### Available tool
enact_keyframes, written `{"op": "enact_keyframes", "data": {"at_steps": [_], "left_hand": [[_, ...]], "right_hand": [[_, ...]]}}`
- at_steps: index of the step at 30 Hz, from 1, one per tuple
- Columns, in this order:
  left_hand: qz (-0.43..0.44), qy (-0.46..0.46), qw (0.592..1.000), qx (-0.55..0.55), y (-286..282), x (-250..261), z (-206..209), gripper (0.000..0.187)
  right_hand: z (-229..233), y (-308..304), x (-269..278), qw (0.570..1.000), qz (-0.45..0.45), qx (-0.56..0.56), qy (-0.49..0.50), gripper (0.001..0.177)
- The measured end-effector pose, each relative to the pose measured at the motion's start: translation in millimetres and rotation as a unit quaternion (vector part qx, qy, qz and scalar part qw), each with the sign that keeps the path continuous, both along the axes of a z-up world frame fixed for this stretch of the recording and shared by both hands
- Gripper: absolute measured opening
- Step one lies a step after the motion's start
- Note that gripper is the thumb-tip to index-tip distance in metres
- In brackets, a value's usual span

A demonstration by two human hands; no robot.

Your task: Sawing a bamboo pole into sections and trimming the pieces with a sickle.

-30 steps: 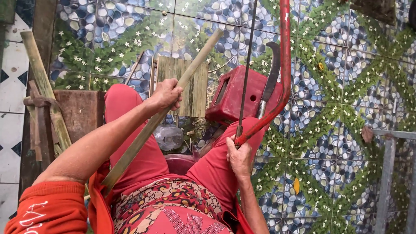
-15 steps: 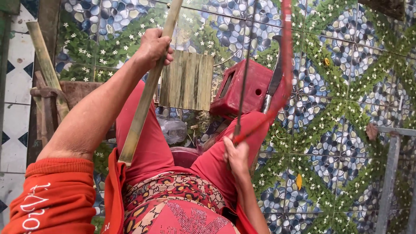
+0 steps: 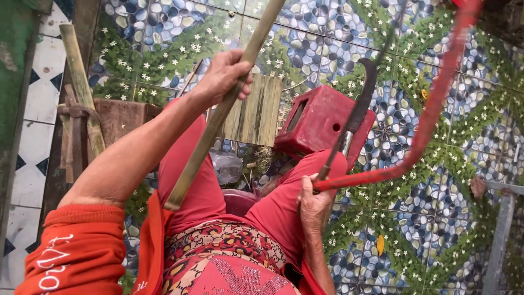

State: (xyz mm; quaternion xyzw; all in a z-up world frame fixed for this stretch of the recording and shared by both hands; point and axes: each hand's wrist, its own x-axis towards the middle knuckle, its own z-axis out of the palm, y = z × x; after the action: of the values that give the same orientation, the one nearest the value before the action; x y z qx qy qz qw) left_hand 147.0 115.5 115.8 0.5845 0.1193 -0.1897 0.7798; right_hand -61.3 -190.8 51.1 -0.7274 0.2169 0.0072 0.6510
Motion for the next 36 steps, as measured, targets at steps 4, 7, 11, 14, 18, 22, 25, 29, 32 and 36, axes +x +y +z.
{"op": "enact_keyframes", "data": {"at_steps": [4, 7, 11, 14, 18, 22, 25, 29, 32, 36], "left_hand": [[-0.006, -0.087, 0.996, -0.010, 7, 25, 17, 0.022], [0.003, -0.116, 0.993, 0.013, 17, 38, 36, 0.021], [-0.005, -0.094, 0.995, 0.042, 26, 32, 53, 0.017], [-0.051, -0.077, 0.994, 0.059, 30, 18, 50, 0.016], [-0.115, -0.045, 0.978, 0.167, 39, -11, 38, 0.020], [-0.119, -0.140, 0.949, 0.256, 53, -30, -11, 0.025], [-0.151, -0.108, 0.924, 0.335, 60, -49, -49, 0.028], [-0.174, -0.078, 0.876, 0.442, 59, -84, -67, 0.026], [-0.185, -0.046, 0.852, 0.488, 64, -99, -89, 0.029], [-0.153, -0.032, 0.841, 0.517, 65, -109, -75, 0.025]], "right_hand": [[9, 2, 12, 0.985, -0.004, -0.029, -0.169, 0.013], [20, 1, 18, 0.978, -0.027, -0.106, -0.180, 0.013], [21, 0, 23, 0.976, -0.043, -0.111, -0.185, 0.016], [28, 2, 25, 0.976, -0.031, -0.128, -0.173, 0.017], [25, 0, 24, 0.976, 0.006, -0.142, -0.163, 0.016], [-4, -20, 23, 0.972, 0.004, -0.167, -0.167, 0.021], [-17, -25, 22, 0.975, 0.004, -0.160, -0.154, 0.019], [-30, -15, 25, 0.978, -0.031, -0.154, -0.136, 0.016], [-28, 2, 32, 0.965, -0.004, -0.248, -0.084, 0.018], [-73, 8, 43, 0.949, -0.053, -0.293, -0.109, 0.034]]}}
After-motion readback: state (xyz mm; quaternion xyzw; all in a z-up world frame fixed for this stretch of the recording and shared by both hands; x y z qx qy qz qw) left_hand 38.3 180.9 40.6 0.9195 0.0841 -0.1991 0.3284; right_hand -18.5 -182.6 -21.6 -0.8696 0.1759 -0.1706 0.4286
